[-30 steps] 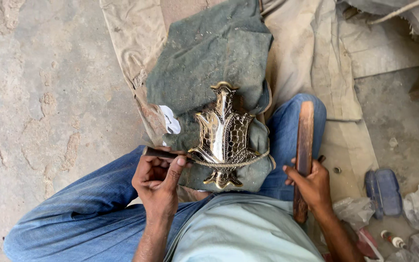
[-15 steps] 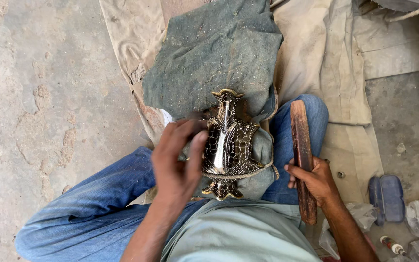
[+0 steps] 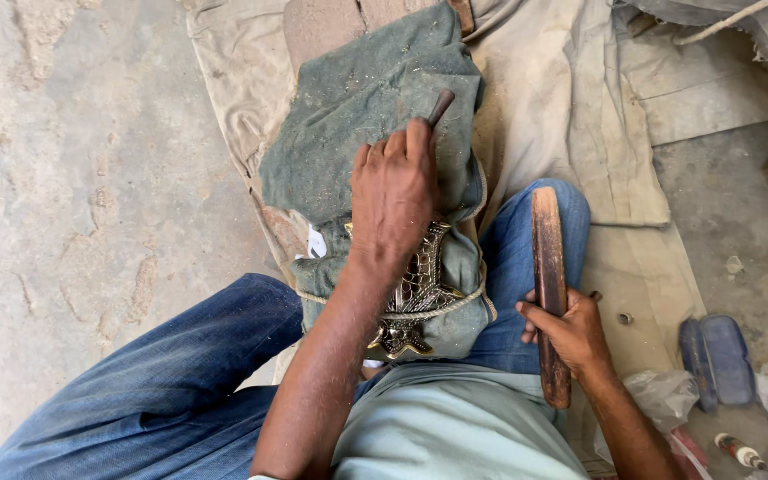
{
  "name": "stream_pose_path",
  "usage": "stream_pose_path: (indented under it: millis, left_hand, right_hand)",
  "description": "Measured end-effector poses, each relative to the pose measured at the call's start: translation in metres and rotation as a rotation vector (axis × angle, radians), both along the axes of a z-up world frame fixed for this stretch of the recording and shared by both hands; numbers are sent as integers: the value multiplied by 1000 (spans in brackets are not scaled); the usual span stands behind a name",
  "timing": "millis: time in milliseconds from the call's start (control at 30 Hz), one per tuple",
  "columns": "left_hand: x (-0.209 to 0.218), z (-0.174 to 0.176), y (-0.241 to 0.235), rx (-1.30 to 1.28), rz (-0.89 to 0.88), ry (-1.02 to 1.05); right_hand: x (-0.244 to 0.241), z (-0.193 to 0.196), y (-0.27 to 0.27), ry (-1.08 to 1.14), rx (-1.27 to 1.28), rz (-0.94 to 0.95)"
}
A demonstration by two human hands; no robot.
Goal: The person sits on the floor and uses a hammer and chisel to engrave decorative patterns into a silver-colored metal object shaped like a lotus flower. They repeatedly strike the chisel to create textured designs on the petals and base.
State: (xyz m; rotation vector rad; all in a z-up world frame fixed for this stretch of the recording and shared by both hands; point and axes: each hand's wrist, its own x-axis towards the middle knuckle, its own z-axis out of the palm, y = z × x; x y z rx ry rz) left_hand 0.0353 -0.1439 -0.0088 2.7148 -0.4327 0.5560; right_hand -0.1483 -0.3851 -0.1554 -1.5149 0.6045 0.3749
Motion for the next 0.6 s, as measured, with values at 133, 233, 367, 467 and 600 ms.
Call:
stream_pose_path:
  millis: [133, 233, 367, 467, 600]
  left_hand:
    - [3, 3, 30, -799, -17, 268]
    - [-2, 4, 71, -1508, -91, 247]
    - [8, -5, 115, -2134, -302, 158]
    - [7, -17, 127, -2282, -361, 182]
    - [7, -22, 121, -2325, -301, 183]
  right_hand:
    - [2, -9, -3, 41, 16, 6]
    - [-4, -15, -8, 60, 9, 14]
    - [3, -8, -9, 71, 13, 29]
    - [6, 0, -2, 125, -27, 55]
    - [4, 2, -8, 115, 11, 30]
